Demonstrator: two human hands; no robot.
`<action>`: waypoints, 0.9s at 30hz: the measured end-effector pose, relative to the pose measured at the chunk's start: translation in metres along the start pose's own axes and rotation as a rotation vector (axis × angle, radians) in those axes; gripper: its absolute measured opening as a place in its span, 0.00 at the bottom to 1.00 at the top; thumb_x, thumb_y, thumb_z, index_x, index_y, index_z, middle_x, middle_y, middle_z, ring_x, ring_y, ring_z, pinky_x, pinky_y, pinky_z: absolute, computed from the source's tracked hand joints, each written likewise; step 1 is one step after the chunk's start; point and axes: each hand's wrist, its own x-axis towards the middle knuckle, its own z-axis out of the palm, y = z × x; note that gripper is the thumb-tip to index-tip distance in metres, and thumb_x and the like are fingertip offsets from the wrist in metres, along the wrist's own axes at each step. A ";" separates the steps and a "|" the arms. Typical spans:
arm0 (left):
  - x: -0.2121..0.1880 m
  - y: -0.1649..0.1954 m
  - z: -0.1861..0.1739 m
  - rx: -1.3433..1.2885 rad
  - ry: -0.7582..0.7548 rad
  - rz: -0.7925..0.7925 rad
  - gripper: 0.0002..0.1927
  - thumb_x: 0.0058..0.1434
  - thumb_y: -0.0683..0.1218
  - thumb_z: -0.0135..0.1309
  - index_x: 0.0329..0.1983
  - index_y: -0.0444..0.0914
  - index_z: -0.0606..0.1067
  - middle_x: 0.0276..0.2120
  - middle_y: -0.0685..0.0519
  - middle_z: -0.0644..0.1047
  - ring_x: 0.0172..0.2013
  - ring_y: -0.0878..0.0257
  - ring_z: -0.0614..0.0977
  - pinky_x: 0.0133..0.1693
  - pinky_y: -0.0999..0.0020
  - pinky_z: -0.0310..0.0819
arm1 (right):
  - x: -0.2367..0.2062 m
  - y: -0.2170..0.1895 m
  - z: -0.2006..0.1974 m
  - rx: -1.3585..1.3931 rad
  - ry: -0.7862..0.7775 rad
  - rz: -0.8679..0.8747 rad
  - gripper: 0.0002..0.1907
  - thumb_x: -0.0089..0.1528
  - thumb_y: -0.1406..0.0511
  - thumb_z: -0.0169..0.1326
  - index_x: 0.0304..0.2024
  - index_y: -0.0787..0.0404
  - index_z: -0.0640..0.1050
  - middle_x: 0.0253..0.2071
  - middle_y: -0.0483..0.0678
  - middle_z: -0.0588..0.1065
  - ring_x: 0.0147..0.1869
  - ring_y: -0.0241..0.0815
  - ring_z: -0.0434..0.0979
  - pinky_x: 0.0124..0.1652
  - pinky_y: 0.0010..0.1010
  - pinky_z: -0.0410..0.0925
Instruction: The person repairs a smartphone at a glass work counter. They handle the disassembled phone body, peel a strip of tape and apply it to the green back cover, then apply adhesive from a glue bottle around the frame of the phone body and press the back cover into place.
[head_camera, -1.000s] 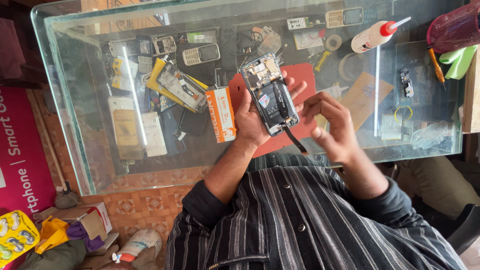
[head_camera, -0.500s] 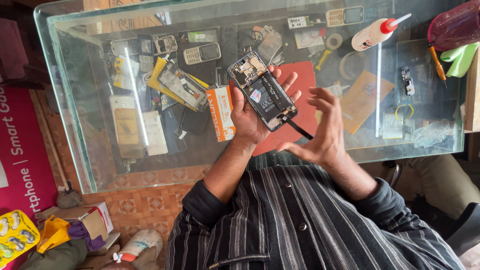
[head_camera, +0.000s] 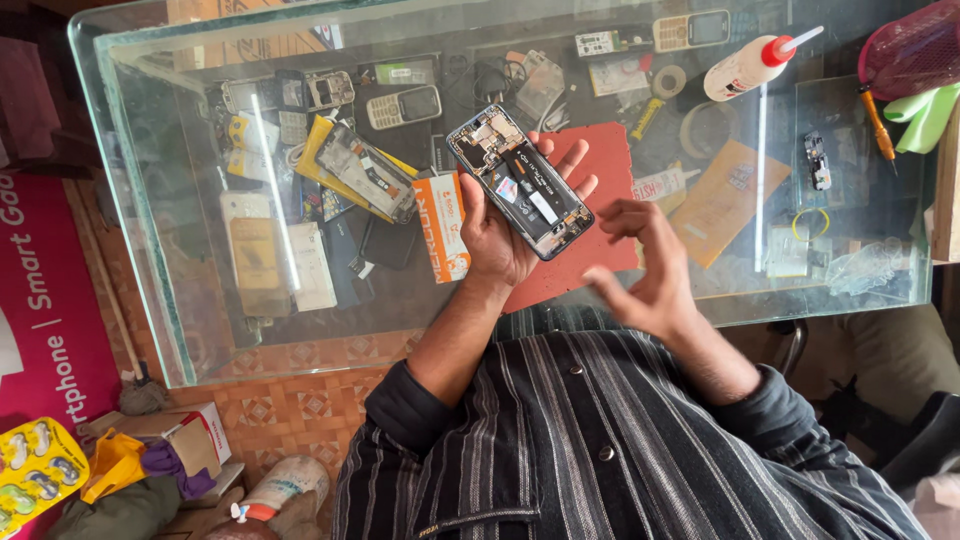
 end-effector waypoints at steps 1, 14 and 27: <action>0.001 -0.001 0.000 0.011 0.004 0.001 0.46 0.70 0.71 0.47 0.76 0.34 0.59 0.68 0.47 0.68 0.77 0.40 0.53 0.76 0.30 0.47 | 0.003 -0.007 0.002 -0.062 -0.021 -0.002 0.33 0.57 0.53 0.68 0.54 0.65 0.71 0.57 0.60 0.72 0.54 0.54 0.77 0.51 0.45 0.72; 0.001 0.001 0.003 0.374 0.005 -0.014 0.44 0.72 0.63 0.52 0.79 0.32 0.53 0.75 0.41 0.60 0.78 0.43 0.55 0.79 0.49 0.51 | 0.025 -0.006 0.008 0.048 -0.056 0.126 0.35 0.54 0.64 0.67 0.59 0.70 0.68 0.52 0.57 0.75 0.53 0.47 0.80 0.54 0.38 0.74; -0.003 0.003 0.017 0.326 0.039 -0.082 0.37 0.77 0.59 0.34 0.81 0.37 0.45 0.79 0.45 0.51 0.78 0.44 0.56 0.72 0.48 0.62 | 0.015 0.007 0.015 0.093 0.029 0.197 0.41 0.52 0.69 0.72 0.61 0.69 0.62 0.58 0.60 0.72 0.63 0.47 0.77 0.64 0.37 0.71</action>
